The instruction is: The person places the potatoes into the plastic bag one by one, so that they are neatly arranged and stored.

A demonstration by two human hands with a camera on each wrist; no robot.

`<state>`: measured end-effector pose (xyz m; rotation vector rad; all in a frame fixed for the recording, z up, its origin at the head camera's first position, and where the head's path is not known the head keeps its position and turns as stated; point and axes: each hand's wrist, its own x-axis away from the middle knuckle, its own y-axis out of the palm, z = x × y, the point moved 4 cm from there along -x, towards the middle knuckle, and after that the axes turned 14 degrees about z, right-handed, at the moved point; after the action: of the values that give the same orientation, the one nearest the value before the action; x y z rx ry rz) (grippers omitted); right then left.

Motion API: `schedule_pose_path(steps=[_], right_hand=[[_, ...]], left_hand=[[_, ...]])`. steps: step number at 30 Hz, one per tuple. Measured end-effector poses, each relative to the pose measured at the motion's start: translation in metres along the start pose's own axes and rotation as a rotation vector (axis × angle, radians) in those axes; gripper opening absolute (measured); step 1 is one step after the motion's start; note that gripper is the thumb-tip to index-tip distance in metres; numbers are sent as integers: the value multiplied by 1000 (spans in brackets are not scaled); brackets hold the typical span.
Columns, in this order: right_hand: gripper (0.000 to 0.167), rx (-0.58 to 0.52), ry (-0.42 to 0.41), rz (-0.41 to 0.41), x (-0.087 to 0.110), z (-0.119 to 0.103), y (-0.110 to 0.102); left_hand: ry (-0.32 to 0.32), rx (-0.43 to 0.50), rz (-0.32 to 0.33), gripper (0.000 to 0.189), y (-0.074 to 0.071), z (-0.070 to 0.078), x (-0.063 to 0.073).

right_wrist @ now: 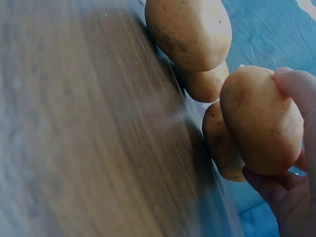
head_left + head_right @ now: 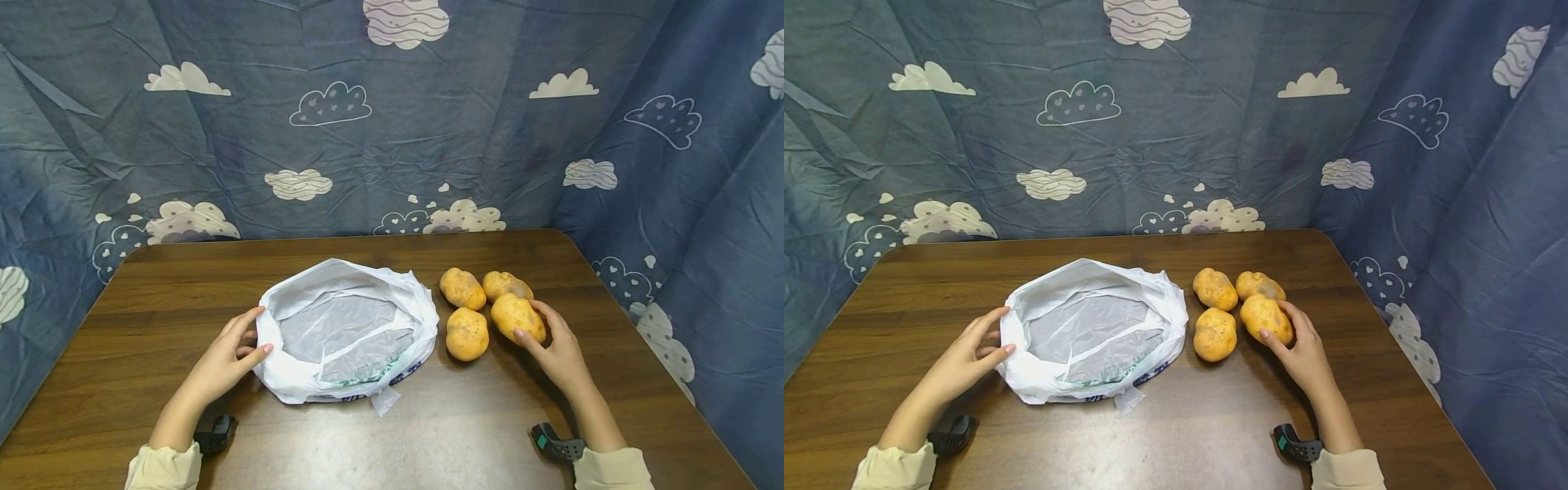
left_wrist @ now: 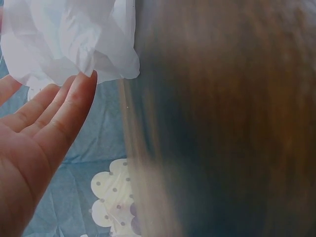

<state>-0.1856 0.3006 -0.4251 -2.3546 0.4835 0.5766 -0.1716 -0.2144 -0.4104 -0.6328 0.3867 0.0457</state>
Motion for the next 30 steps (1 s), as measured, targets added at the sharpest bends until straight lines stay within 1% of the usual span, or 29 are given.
schedule_pose_path(steps=[9,15,19,21,24,26,27,28,30], right_hand=[[60,-9,-31,76,-1,-7,0],[61,-37,-53,103,-2,-17,1],[63,-52,-69,107,-3,-27,2],[63,-68,-84,105,-4,-34,3],[61,-91,-118,97,-4,-54,2],[60,-99,-135,95,-4,-69,1],[59,-99,-142,93,-4,-76,2],[58,-102,-154,92,-4,-82,2],[59,-103,-163,91,-5,-88,4]], left_hand=[[-2,2,0,60,-1,0,1],[-6,1,-3,60,-1,1,1],[-3,6,-1,60,-1,2,1],[-1,11,0,60,-1,3,1],[2,23,3,61,-1,5,2],[-6,28,3,60,-3,14,1],[-5,29,5,60,-2,14,1],[-5,32,6,59,-3,18,1],[-8,30,7,59,-5,27,1]])
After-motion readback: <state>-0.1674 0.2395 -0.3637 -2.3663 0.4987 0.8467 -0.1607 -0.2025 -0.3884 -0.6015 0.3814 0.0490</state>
